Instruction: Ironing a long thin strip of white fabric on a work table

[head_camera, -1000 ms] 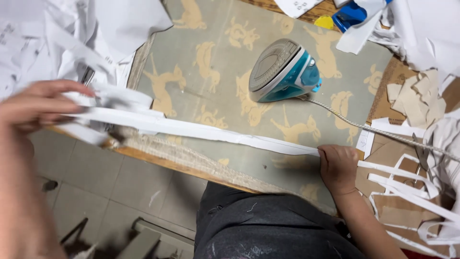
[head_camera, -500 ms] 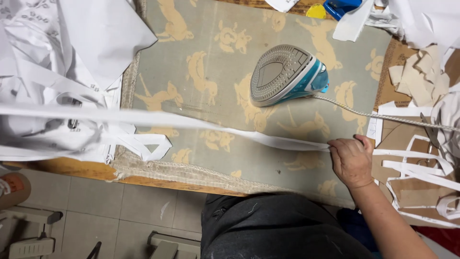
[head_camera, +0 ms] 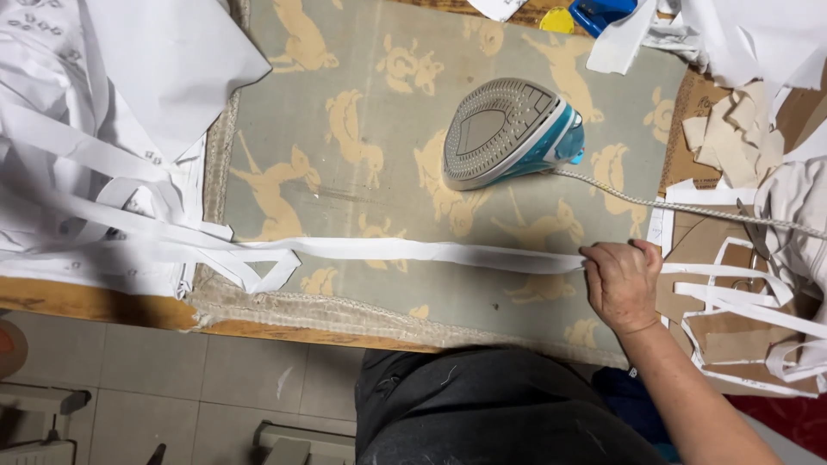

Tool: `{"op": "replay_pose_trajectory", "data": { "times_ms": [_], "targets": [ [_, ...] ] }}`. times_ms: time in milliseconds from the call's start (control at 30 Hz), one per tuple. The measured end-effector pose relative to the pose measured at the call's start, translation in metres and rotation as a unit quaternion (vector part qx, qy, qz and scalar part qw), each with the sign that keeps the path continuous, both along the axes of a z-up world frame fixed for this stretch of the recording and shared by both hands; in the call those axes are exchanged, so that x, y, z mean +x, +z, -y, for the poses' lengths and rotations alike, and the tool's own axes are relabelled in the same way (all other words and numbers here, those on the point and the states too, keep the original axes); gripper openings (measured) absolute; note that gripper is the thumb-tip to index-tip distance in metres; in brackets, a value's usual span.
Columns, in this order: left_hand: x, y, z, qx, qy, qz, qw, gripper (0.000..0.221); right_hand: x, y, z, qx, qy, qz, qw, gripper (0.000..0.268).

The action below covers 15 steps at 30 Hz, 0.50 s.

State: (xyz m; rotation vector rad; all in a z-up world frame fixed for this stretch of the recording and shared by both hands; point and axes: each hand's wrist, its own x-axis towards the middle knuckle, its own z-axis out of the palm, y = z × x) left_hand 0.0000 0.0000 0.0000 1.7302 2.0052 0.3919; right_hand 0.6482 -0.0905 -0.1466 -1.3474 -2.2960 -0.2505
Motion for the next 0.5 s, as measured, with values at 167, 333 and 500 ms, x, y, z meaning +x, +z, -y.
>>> {"op": "replay_pose_trajectory", "data": {
  "times_ms": [167,333,500],
  "targets": [
    [0.189,-0.050,0.037,0.105,-0.163,-0.277,0.941,0.012,-0.002,0.015,0.001,-0.065,-0.042,-0.020,0.997,0.015],
    [0.316,-0.097,0.092,0.257,-0.171,-0.009,0.951,0.012,-0.013,0.035,-0.016,-0.094,-0.031,-0.081,0.992,0.015],
    [0.369,-0.109,0.117,0.253,-0.139,0.058,0.956,0.012,-0.048,0.074,-0.073,-0.163,0.005,-0.295,0.942,0.044]
  ]
}}
